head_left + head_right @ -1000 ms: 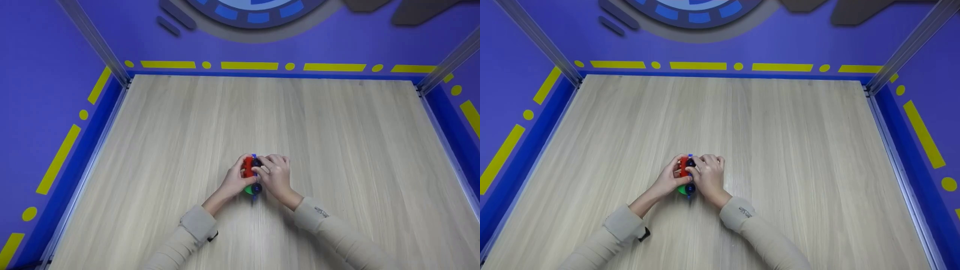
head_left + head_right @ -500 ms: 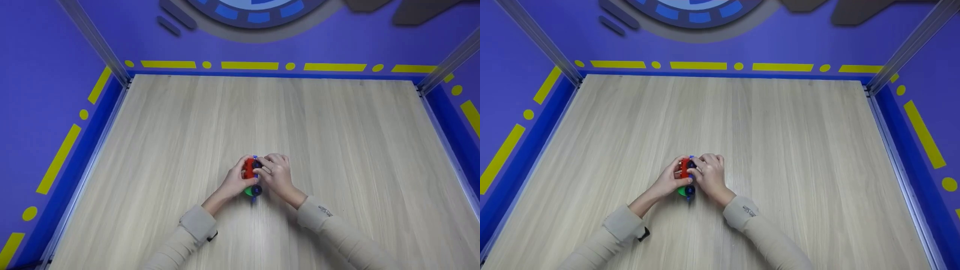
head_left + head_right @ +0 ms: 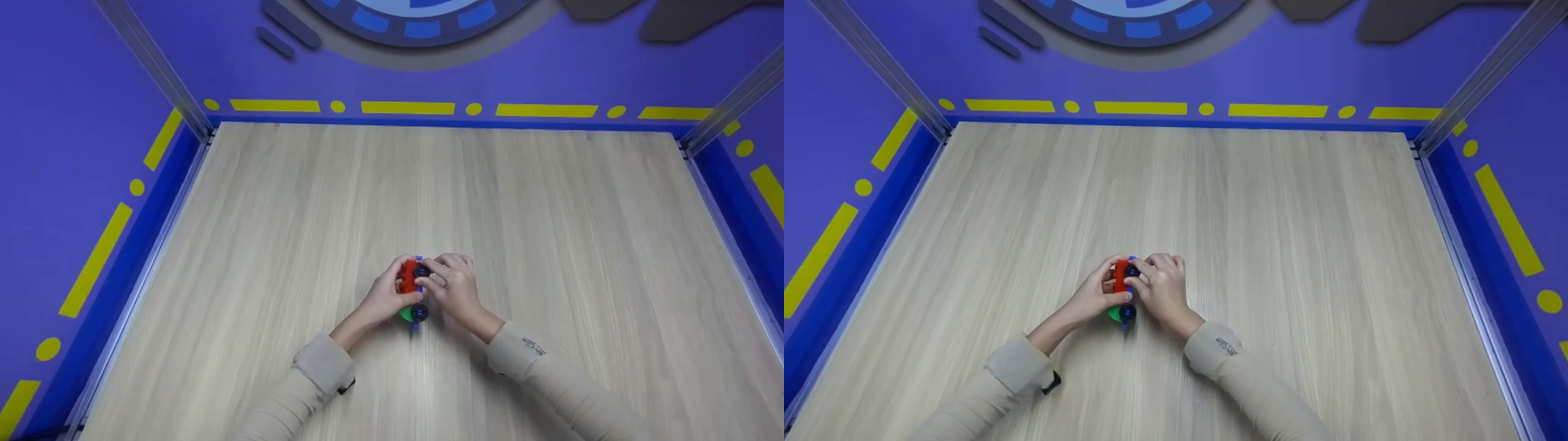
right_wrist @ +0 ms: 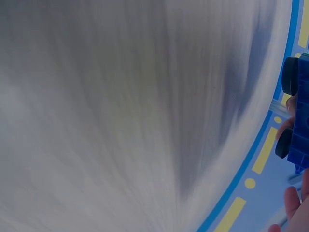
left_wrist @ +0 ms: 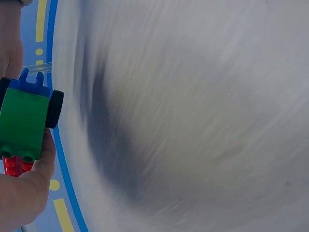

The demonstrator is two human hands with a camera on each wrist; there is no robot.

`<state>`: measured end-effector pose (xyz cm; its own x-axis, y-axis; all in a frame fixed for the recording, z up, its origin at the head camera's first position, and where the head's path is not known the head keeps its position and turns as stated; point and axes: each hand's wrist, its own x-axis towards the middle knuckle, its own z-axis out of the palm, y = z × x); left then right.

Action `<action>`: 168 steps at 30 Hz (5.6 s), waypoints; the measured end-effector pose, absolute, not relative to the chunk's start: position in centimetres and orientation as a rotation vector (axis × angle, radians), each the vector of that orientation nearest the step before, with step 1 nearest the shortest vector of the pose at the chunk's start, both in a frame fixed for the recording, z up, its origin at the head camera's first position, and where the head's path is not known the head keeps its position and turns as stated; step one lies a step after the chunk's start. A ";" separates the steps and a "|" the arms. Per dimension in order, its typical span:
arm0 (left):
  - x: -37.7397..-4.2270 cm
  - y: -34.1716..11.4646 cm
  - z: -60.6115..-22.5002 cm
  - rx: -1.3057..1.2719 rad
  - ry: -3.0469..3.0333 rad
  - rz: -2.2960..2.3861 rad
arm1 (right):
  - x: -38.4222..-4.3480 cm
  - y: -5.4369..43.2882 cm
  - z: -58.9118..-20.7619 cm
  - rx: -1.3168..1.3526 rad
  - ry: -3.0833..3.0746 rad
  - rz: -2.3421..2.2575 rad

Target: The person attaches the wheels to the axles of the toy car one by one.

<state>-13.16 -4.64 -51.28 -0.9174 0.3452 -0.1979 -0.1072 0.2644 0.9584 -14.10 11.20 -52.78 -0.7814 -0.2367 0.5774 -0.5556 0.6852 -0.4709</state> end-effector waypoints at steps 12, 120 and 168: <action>-13.1 -4.6 -51.8 0.199 2.195 1.664 | -13.7 11.5 -52.8 0.597 -2.468 0.964; -13.1 -5.2 -52.0 0.204 2.484 1.372 | -13.2 14.0 -52.5 0.656 -2.755 1.458; -13.8 -4.5 -52.4 0.624 2.974 0.887 | -14.4 16.9 -53.2 0.435 -2.824 1.627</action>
